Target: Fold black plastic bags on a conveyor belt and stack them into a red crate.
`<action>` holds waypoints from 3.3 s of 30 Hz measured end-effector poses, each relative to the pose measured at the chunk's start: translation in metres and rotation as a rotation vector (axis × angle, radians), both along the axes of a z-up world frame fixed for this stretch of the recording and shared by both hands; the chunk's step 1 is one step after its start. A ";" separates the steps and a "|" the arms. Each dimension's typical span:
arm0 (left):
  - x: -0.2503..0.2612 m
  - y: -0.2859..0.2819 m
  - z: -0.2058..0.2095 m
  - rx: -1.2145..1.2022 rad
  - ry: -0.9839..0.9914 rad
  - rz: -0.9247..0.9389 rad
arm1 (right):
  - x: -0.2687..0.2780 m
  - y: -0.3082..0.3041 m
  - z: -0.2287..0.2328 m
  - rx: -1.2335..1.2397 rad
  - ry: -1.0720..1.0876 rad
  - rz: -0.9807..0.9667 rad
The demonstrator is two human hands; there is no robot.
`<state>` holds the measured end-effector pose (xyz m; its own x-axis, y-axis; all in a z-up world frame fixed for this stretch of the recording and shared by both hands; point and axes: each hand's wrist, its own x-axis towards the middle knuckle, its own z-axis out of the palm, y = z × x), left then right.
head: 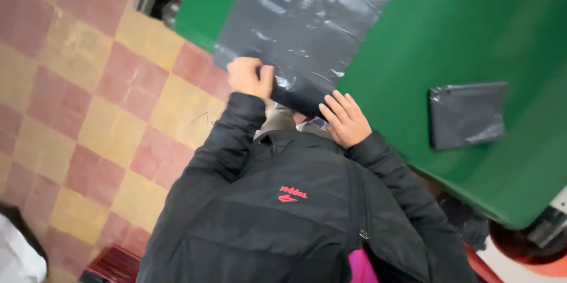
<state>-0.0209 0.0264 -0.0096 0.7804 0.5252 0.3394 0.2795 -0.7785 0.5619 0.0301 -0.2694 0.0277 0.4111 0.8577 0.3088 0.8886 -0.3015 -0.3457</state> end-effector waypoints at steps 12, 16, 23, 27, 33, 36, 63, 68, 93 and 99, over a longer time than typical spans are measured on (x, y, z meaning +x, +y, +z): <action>-0.031 0.113 -0.142 -1.420 -0.064 0.251 | 0.002 0.082 0.012 -0.393 -0.111 -0.017; -0.012 0.114 -0.060 -1.143 -0.242 0.001 | 0.012 0.082 0.011 -0.265 -0.274 -0.051; 0.018 0.105 0.130 -0.549 -0.339 -0.679 | 0.036 0.023 0.019 0.150 0.716 -0.197; 0.069 0.101 0.124 -0.996 -0.191 -0.862 | 0.064 -0.023 0.016 0.276 1.042 -0.437; 0.249 0.099 0.080 -0.622 -0.284 -0.869 | 0.221 -0.015 -0.013 0.666 0.566 -0.736; 0.323 0.091 0.021 -0.413 -0.365 -0.805 | 0.297 -0.001 -0.054 0.801 0.534 -0.807; 0.342 0.019 -0.118 -1.465 0.384 -0.806 | 0.346 0.066 -0.016 -0.131 -0.036 -0.689; 0.303 0.086 -0.088 -2.088 0.347 -0.434 | 0.209 0.084 0.051 0.035 -0.220 -0.622; 0.215 0.023 0.028 -0.053 0.426 -1.607 | 0.058 0.107 -0.063 0.214 0.265 -0.324; 0.288 0.015 -0.127 -0.530 0.636 -1.348 | 0.042 0.067 -0.170 0.924 1.056 -0.811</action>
